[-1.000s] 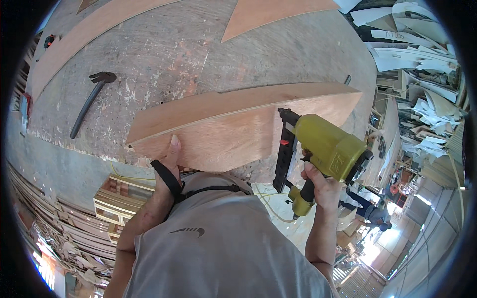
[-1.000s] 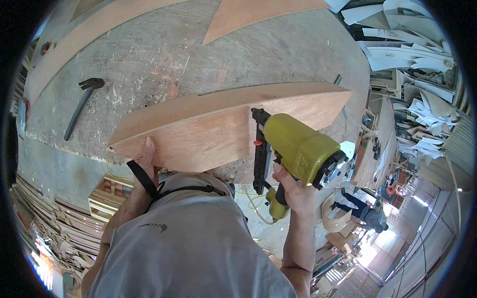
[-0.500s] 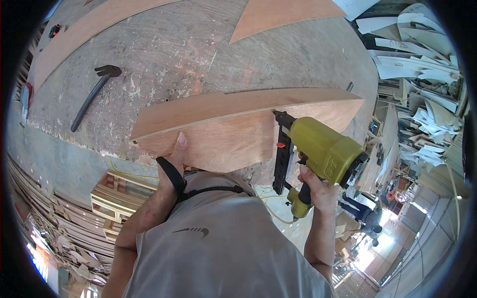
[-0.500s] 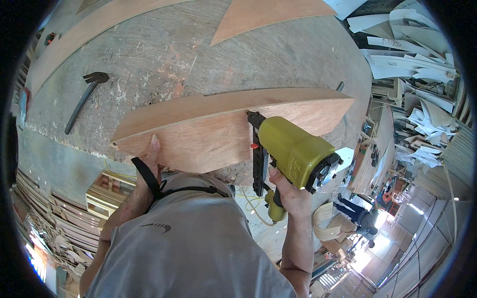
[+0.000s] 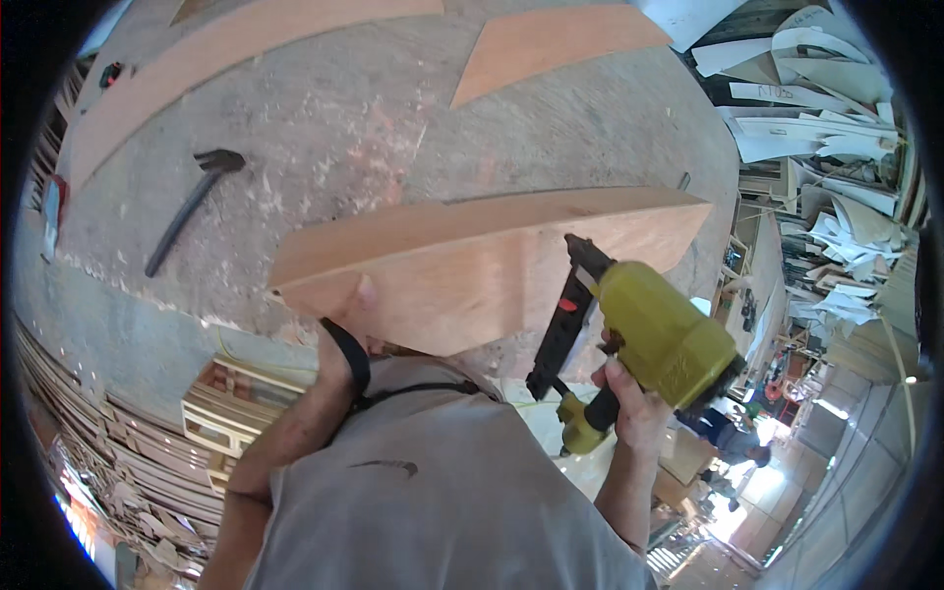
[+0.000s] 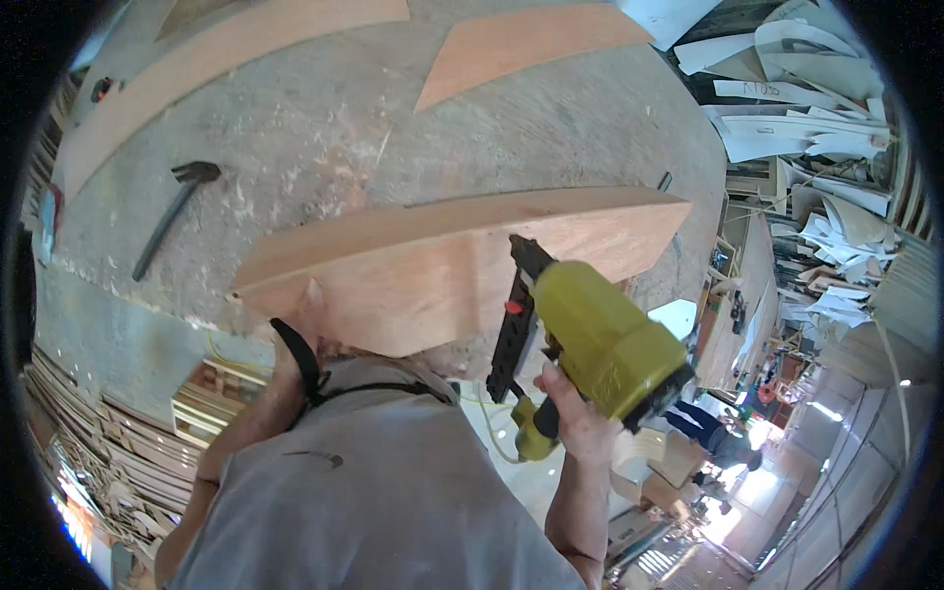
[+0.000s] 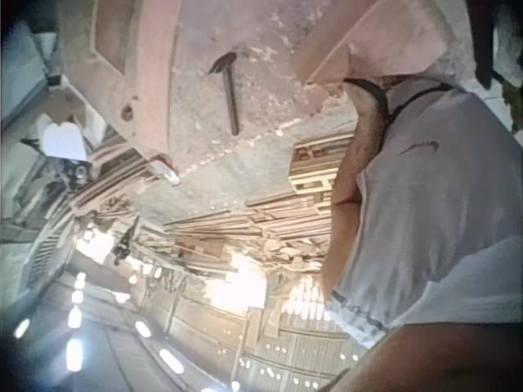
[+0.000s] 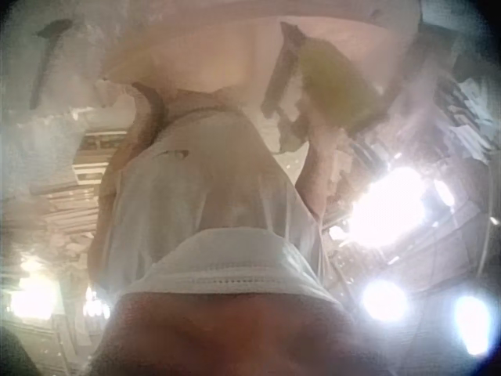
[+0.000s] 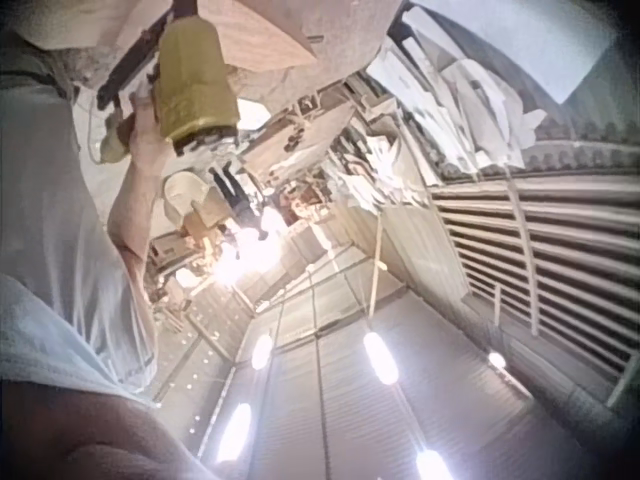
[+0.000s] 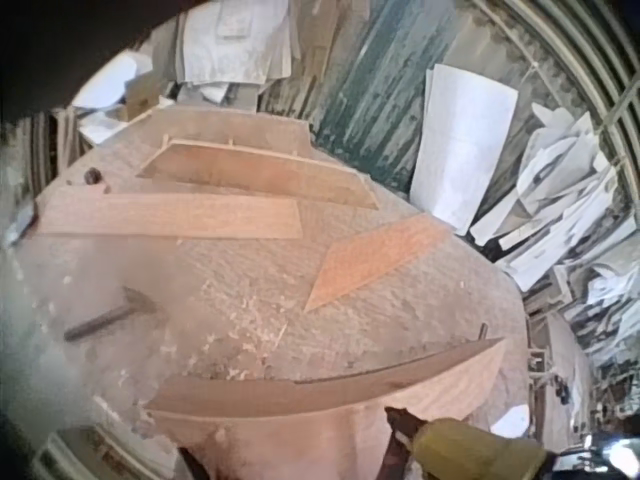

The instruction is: The person assembles a wooden structure by aligning thin wooden strips and planks on a workbench. They use a pneumatic nail gun to fasten the pieces together, occasionally using a hammer to adjust the fit of the wood. The person works methodically, securing multiple joints to build the frame.

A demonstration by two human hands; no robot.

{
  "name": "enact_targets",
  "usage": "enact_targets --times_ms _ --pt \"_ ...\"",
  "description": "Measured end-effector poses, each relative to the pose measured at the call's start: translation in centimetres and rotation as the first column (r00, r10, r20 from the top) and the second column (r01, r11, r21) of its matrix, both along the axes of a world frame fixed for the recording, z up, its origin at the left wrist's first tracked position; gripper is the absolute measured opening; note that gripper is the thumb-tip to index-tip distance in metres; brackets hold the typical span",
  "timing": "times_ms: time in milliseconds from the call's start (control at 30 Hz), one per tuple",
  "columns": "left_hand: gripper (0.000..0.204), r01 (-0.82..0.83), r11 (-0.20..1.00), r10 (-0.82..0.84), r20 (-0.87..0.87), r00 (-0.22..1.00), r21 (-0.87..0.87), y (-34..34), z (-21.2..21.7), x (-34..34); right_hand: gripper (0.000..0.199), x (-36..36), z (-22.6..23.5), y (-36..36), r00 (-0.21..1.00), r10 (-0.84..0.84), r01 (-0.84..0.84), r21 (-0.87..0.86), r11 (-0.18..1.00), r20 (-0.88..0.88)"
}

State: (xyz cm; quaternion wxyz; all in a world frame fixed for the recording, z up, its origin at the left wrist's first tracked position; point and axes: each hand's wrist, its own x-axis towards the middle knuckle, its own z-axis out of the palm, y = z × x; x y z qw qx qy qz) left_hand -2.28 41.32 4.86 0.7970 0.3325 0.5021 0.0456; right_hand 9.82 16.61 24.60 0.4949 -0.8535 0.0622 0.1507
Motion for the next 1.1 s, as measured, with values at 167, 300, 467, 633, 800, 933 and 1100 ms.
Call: enact_targets --times_ms 167,300,467,633,800,933,1100 --pt "0.053 0.005 0.981 0.052 0.288 0.956 -0.194 1.3 0.0 -0.1 0.036 -4.3 0.8 2.3 0.995 -0.058 0.056 -0.021 0.998 -0.081" --pt "0.061 0.192 0.945 -0.083 0.377 0.923 -0.264 2.4 -0.6 -0.9 0.038 -7.4 -1.3 3.7 0.998 -0.017 0.014 -0.050 0.999 -0.063" --pt "0.064 0.324 0.876 -0.165 0.410 0.897 -0.357 2.6 -2.8 -1.1 0.037 -9.0 -2.3 7.3 1.000 -0.017 0.016 -0.019 1.000 -0.026" --pt "0.060 0.383 0.828 -0.144 0.505 0.851 -0.409 2.7 -3.7 -2.3 0.021 -8.9 -1.0 9.6 0.985 -0.061 0.041 -0.123 0.992 -0.164" --pt "0.055 0.361 0.799 -0.187 0.373 0.909 -0.480 2.4 -4.9 -2.0 0.017 -8.8 -0.8 11.1 0.987 -0.090 0.068 -0.161 0.985 -0.131" --pt "0.054 0.343 0.831 -0.192 0.352 0.916 -0.439 2.3 -4.7 -1.9 0.019 -8.5 -0.9 11.2 0.991 -0.038 0.019 -0.150 0.988 -0.124" --pt "0.052 0.342 0.732 -0.167 0.332 0.928 -0.589 3.0 -4.7 -1.8 0.020 -8.1 -0.6 12.0 0.994 -0.009 -0.014 -0.203 0.979 -0.113"
